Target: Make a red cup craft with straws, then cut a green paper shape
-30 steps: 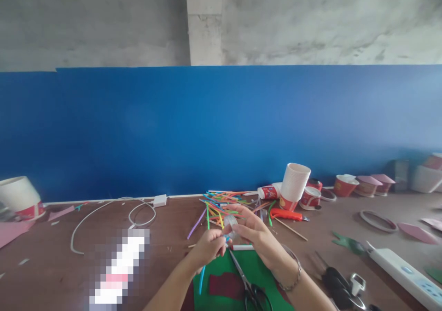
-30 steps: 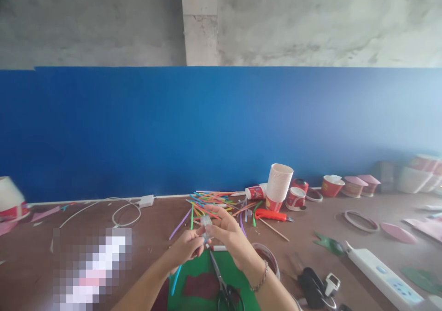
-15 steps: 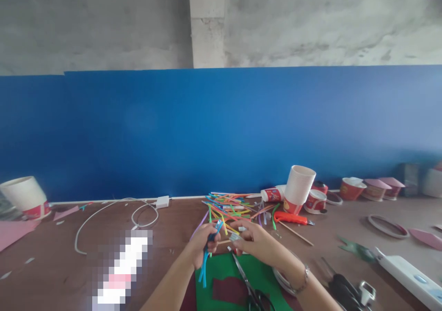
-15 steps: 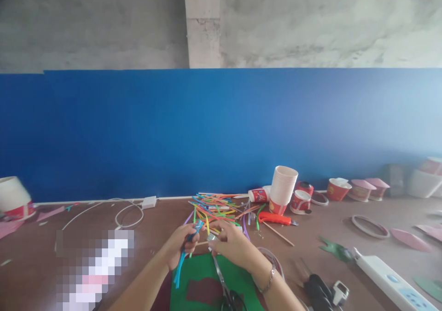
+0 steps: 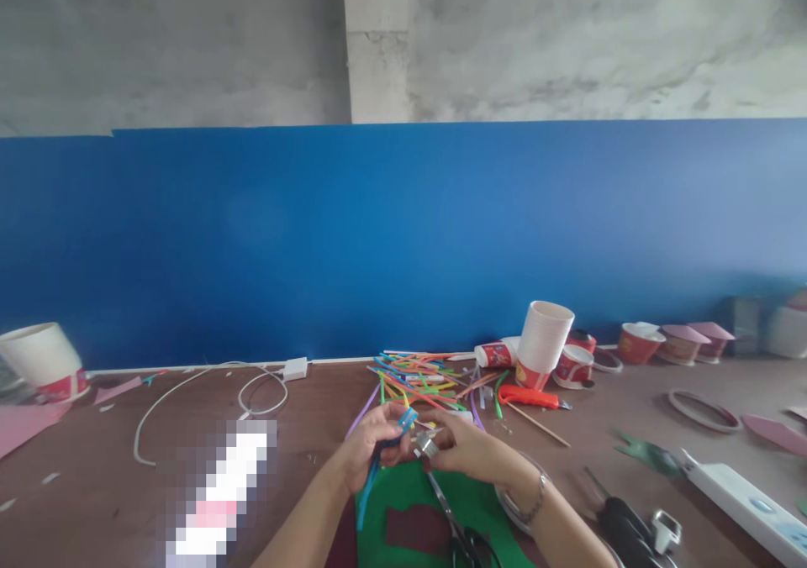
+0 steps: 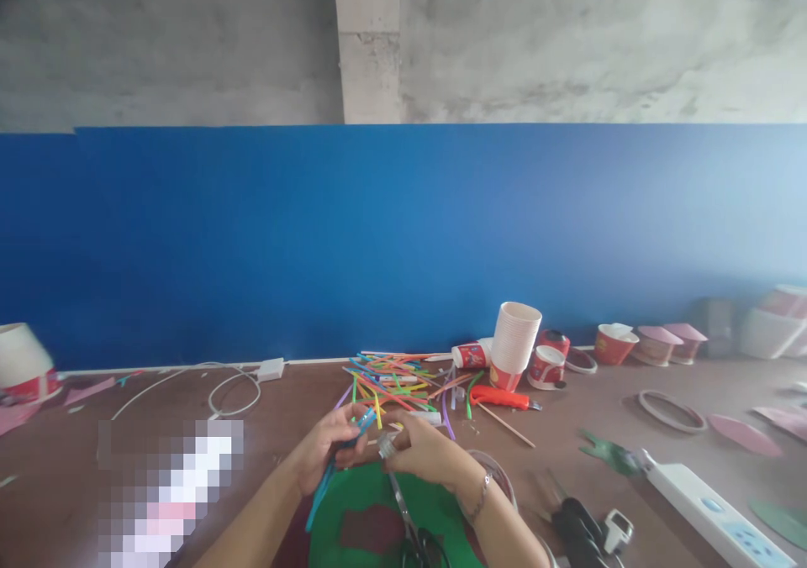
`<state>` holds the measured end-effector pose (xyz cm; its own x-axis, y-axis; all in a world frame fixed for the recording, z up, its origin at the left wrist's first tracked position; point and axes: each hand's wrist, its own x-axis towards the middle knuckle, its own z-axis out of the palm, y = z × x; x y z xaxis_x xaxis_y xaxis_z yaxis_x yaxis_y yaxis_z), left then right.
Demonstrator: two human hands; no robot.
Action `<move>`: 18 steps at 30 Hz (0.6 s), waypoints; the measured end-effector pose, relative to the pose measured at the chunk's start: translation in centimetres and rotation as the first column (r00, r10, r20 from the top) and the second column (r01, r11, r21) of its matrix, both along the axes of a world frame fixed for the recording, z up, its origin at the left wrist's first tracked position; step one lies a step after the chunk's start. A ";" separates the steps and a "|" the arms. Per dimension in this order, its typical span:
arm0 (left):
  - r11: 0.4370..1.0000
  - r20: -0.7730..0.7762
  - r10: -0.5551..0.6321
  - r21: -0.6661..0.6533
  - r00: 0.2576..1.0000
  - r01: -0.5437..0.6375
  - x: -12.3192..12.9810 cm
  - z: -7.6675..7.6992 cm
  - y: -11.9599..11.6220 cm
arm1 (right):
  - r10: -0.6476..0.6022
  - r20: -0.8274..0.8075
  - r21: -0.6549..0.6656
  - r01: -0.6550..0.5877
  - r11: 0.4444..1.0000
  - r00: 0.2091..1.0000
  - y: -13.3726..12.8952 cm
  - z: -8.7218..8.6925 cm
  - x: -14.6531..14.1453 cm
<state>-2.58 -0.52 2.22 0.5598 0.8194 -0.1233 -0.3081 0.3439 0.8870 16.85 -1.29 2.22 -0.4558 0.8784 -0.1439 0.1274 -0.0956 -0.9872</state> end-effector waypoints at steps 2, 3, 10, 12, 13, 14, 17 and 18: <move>0.994 0.014 -0.107 0.014 0.994 0.107 -0.2 0.0 -0.2 | 0.063 -0.025 -0.019 -0.064 0.998 0.998 -0.1 -0.1 -0.2; 0.988 0.006 -0.153 0.017 0.988 0.153 -0.3 0.0 -0.3 | 0.093 -0.037 -0.031 -0.094 0.995 0.995 -0.1 -0.1 -0.3; 0.950 -0.111 -0.302 0.042 0.947 0.308 -0.2 0.4 -1.1 | 0.003 -0.263 -0.195 -0.056 0.979 0.965 0.1 -0.1 -1.0; 0.945 -0.157 -0.312 0.052 0.937 0.324 0.0 0.4 -1.2 | -0.074 -0.339 -0.274 -0.023 0.961 0.938 0.2 0.0 -1.2; 0.944 -0.184 -0.310 0.056 0.933 0.325 0.0 0.3 -1.2 | -0.117 -0.355 -0.303 0.004 0.953 0.927 0.2 0.0 -1.3; 0.945 -0.209 -0.303 0.062 0.930 0.322 0.1 0.2 -1.2 | -0.150 -0.359 -0.322 0.029 0.946 0.921 0.3 0.0 -1.4; 0.949 -0.265 -0.278 0.072 0.923 0.307 0.2 -0.2 -1.2 | -0.183 -0.342 -0.327 0.066 0.943 0.922 0.3 0.1 -1.6; 0.949 -0.275 -0.276 0.072 0.921 0.306 0.3 -0.4 -1.2 | -0.182 -0.335 -0.319 0.071 0.945 0.924 0.3 0.1 -1.6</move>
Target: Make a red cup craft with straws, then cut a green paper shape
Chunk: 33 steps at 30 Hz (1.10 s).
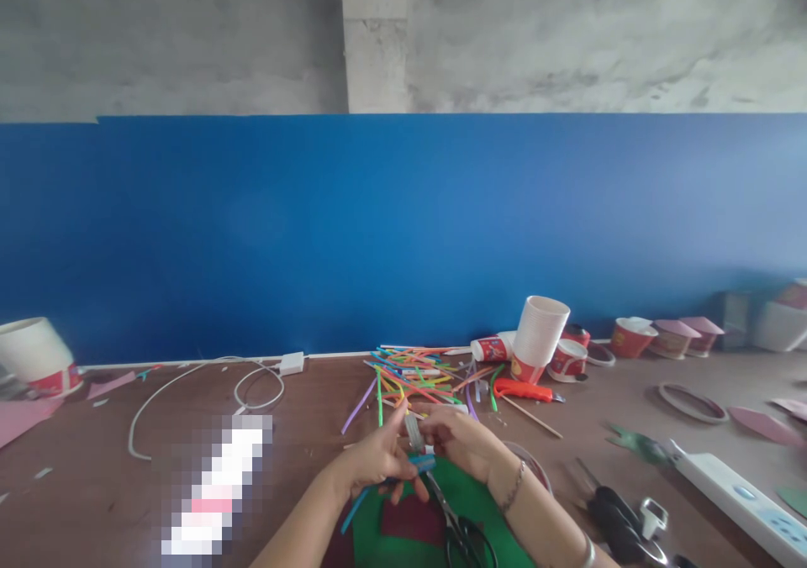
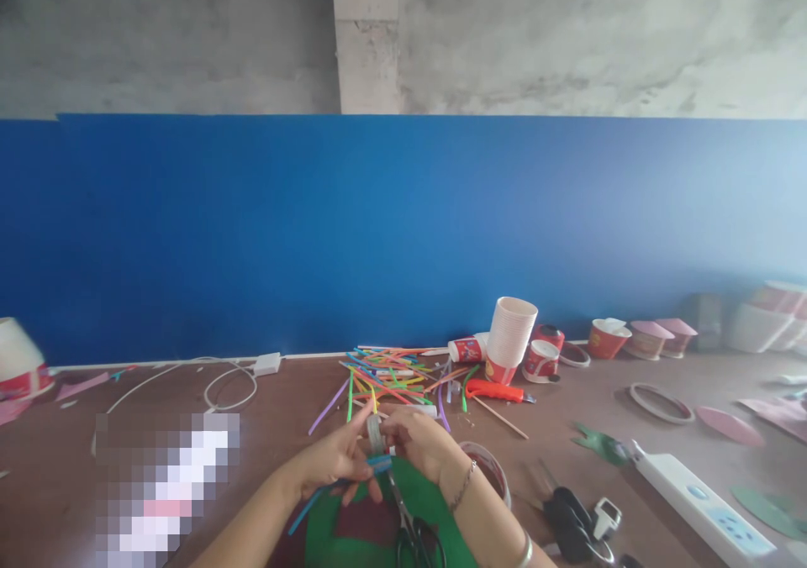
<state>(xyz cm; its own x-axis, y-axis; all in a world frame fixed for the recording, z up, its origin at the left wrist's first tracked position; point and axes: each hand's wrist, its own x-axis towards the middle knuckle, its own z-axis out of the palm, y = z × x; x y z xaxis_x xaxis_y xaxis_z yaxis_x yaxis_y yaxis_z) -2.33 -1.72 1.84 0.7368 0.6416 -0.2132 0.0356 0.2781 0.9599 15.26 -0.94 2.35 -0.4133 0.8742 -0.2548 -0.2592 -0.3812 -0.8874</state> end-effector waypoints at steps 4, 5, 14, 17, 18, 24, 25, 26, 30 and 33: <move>0.999 -0.023 -0.032 -0.003 0.999 0.032 0.1 -0.4 0.2 | -0.039 0.033 0.027 0.038 0.999 0.999 -0.2 0.4 0.1; 0.999 -0.029 -0.036 -0.001 0.999 0.036 0.2 -0.5 0.2 | -0.048 0.042 0.031 0.047 0.998 0.998 -0.2 0.6 0.1; 0.995 -0.047 -0.077 0.052 0.996 0.080 -0.1 -1.0 0.4 | 0.004 0.025 0.110 -0.007 0.994 1.000 -1.1 2.2 0.3; 0.999 -0.054 -0.003 0.045 0.999 0.006 -0.5 -0.9 0.7 | -0.018 0.109 0.163 0.000 0.987 0.994 -1.6 2.7 0.4; 0.999 -0.059 0.036 0.041 0.998 -0.034 -0.6 -0.9 0.8 | -0.018 0.142 0.190 -0.009 0.982 0.990 -1.7 2.8 0.4; 0.961 -0.068 0.276 0.058 0.959 -0.272 -1.1 -0.6 1.8 | 0.150 0.200 0.268 -0.201 0.942 0.968 -1.4 1.9 0.3; 0.960 -0.061 0.274 0.071 0.960 -0.270 -1.0 -0.6 2.0 | 0.153 0.206 0.268 -0.206 0.941 0.967 -1.2 1.5 0.3; 0.960 -0.064 0.270 0.089 0.961 -0.264 -0.9 -0.7 2.1 | 0.141 0.218 0.272 -0.199 0.941 0.966 -1.1 1.1 0.4; 0.918 -0.162 0.367 0.220 0.916 -0.329 -0.2 -0.9 2.0 | 0.059 0.291 0.306 -0.152 0.940 0.955 -0.8 0.1 0.5; 0.873 -0.181 0.461 0.270 0.869 -0.407 0.2 -0.9 1.9 | 0.012 0.319 0.324 -0.121 0.938 0.948 -0.6 -0.2 0.6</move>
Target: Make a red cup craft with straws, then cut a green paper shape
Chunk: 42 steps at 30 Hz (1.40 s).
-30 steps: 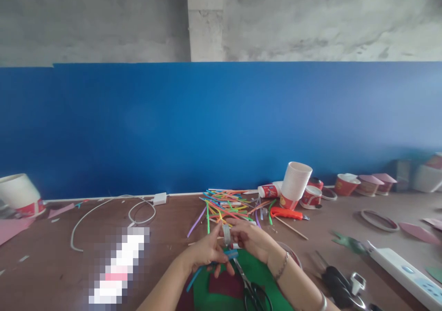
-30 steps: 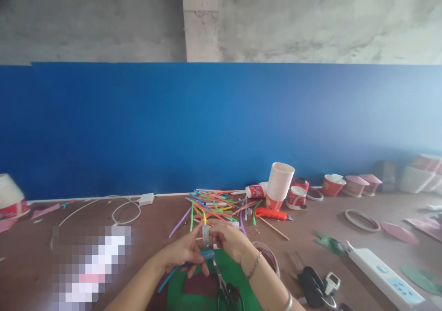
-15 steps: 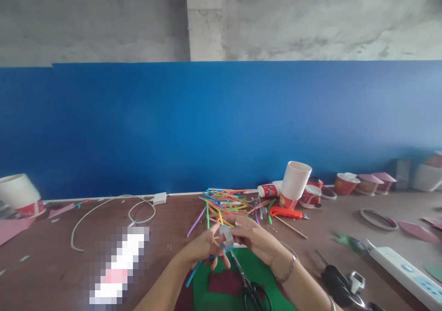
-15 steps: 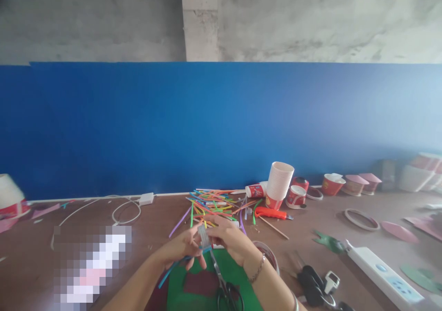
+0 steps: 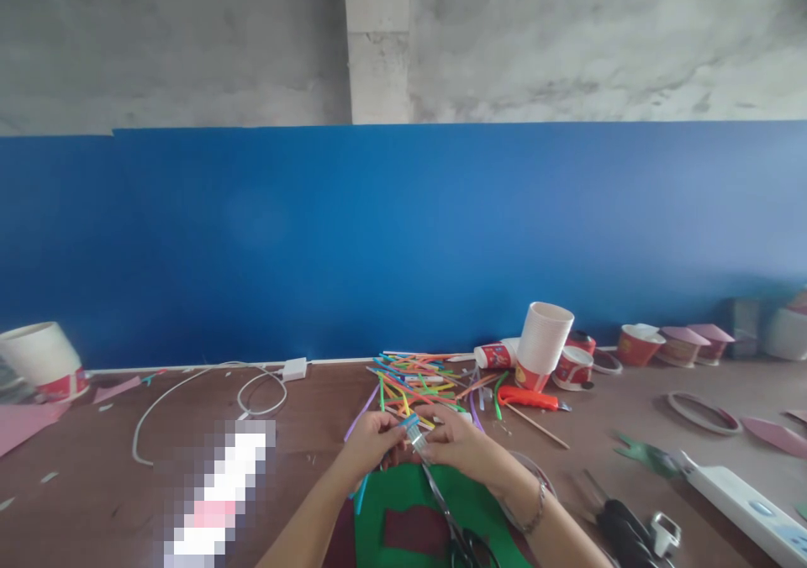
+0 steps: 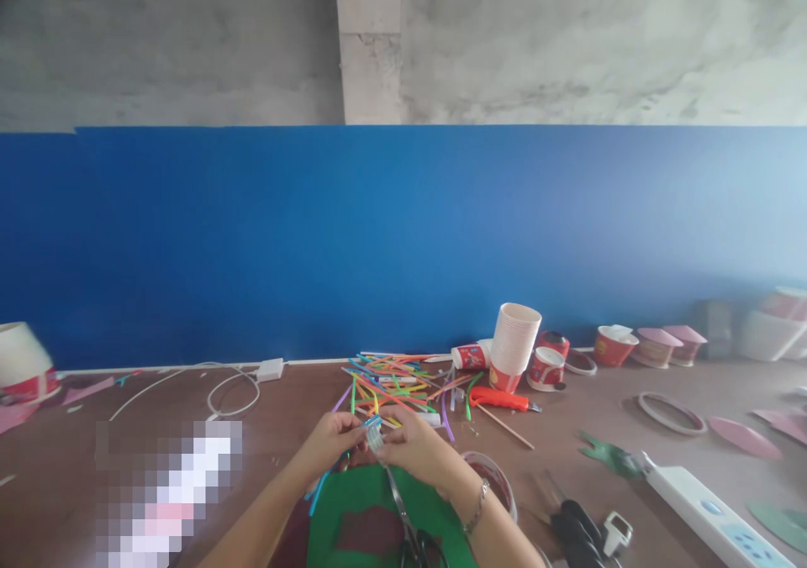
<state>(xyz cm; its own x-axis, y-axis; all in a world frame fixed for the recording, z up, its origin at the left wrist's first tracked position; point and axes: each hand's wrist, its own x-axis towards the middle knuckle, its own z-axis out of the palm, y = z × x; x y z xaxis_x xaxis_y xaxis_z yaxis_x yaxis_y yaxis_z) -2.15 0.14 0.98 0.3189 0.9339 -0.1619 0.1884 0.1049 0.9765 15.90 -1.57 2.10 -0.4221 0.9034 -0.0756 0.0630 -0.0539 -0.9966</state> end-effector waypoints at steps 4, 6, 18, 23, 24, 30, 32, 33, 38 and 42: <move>0.998 0.055 0.069 -0.008 0.996 -0.068 0.0 0.2 -0.1 | -0.022 0.081 0.031 0.020 0.999 0.996 0.1 0.0 0.3; 0.997 0.088 0.070 -0.020 0.994 -0.068 -0.1 0.4 -0.1 | -0.034 0.124 0.048 0.028 0.998 0.992 0.1 0.0 0.4; 0.966 -0.066 0.069 0.254 0.995 -0.050 -0.5 1.1 0.0 | -0.242 0.471 0.329 0.085 0.941 0.848 -1.1 2.6 0.8; 0.909 -0.356 0.105 0.413 0.928 0.056 -1.2 2.4 -0.5 | -0.043 0.919 0.189 -0.341 0.921 0.391 -5.9 4.0 0.8; 0.907 -0.383 0.106 0.416 0.918 0.069 -1.2 2.6 -0.6 | -0.028 0.950 0.139 -0.340 0.930 0.311 -6.9 3.7 0.4; 0.896 -0.413 0.056 0.422 0.909 0.136 -0.9 3.6 -0.7 | -0.157 0.963 0.209 -0.244 0.947 0.218 -9.0 0.5 -0.8; 0.894 -0.414 0.060 0.427 0.908 0.135 -1.0 3.7 -0.6 | -0.195 0.951 0.251 -0.231 0.940 0.241 -8.7 0.1 0.0; 0.894 -0.417 0.065 0.428 0.907 0.133 -1.1 3.8 -0.6 | -0.212 0.942 0.270 -0.212 0.939 0.260 -8.5 0.2 0.6; 0.892 -0.461 0.022 0.409 0.887 0.191 -2.1 3.9 -0.3 | -0.227 0.885 0.316 -0.167 0.934 0.406 -7.6 1.3 4.0; 0.885 -0.504 -0.009 0.398 0.863 0.242 -2.8 4.2 -0.4 | -0.215 0.840 0.346 -0.187 0.919 0.498 -7.2 2.5 5.6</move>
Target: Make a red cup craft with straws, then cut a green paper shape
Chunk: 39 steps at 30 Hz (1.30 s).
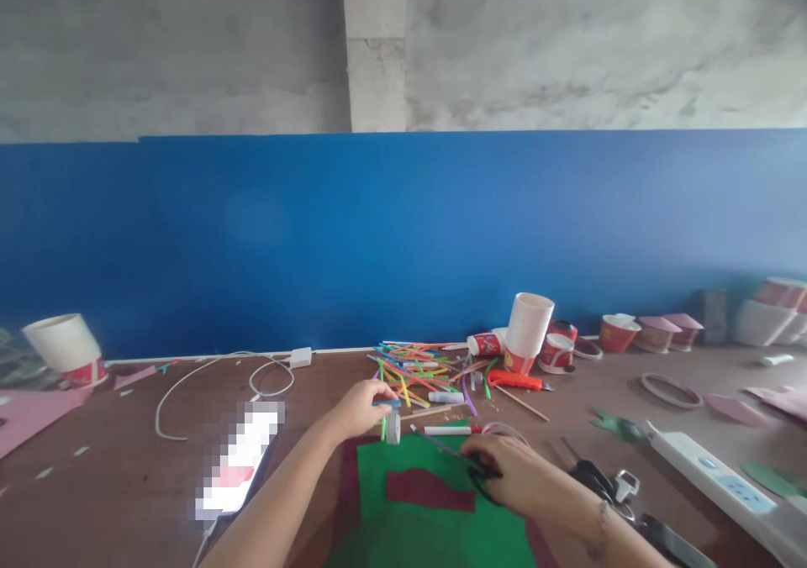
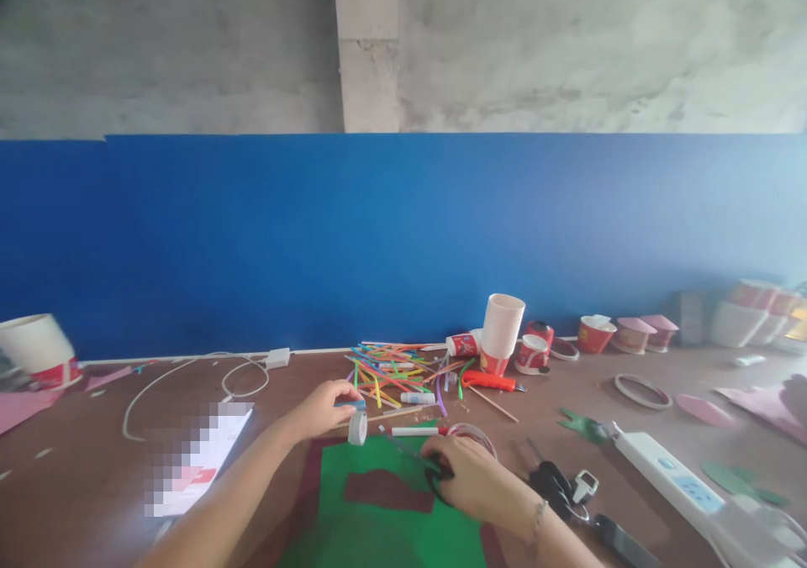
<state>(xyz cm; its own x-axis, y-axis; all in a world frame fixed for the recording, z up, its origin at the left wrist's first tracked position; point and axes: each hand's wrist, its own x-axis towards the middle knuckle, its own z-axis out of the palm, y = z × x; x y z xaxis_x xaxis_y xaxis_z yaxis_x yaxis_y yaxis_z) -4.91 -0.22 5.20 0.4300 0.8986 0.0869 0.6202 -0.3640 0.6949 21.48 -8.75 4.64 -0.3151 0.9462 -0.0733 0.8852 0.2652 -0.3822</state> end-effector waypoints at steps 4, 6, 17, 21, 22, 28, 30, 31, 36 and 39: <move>0.999 0.018 -0.031 -0.035 0.999 0.031 0.1 0.4 -0.5 | 0.037 -0.039 0.066 -0.034 0.997 0.999 0.3 1.1 -0.7; 0.998 0.034 -0.046 -0.042 0.998 0.047 0.4 0.6 -0.9 | 0.049 -0.049 0.075 -0.045 0.996 0.998 0.5 1.6 -1.6; 0.986 0.065 -0.113 -0.114 0.992 0.120 0.9 1.0 -1.9 | 0.235 -0.114 0.086 -0.226 0.970 0.965 1.2 3.9 -4.1; 0.986 0.108 -0.116 -0.108 0.987 0.127 0.9 0.4 -1.8 | 0.221 -0.089 0.078 -0.215 0.974 0.971 1.2 3.5 -4.1; 0.984 0.117 -0.118 -0.117 0.986 0.132 0.8 0.3 -1.7 | 0.208 -0.076 0.074 -0.203 0.976 0.975 1.2 3.4 -4.0; 0.985 0.126 -0.067 -0.148 0.990 0.086 0.5 0.3 -1.5 | 0.214 -0.100 0.069 -0.207 0.976 0.972 1.0 3.0 -3.6; 0.988 0.115 -0.059 -0.136 0.992 0.074 0.3 0.4 -1.4 | 0.197 -0.094 0.070 -0.191 0.979 0.976 0.9 3.0 -3.5; 0.989 0.108 -0.063 -0.129 0.992 0.077 0.2 0.4 -1.4 | 0.183 -0.086 0.075 -0.177 0.981 0.979 1.0 3.0 -3.5; 0.988 0.086 -0.085 -0.120 0.993 0.095 0.0 0.2 -1.2 | 0.169 -0.029 0.090 -0.166 0.982 0.985 1.1 3.1 -3.3; 0.987 0.081 -0.090 -0.124 0.993 0.099 0.1 0.2 -1.1 | 0.200 -0.017 0.106 -0.197 0.975 0.980 1.2 3.3 -3.2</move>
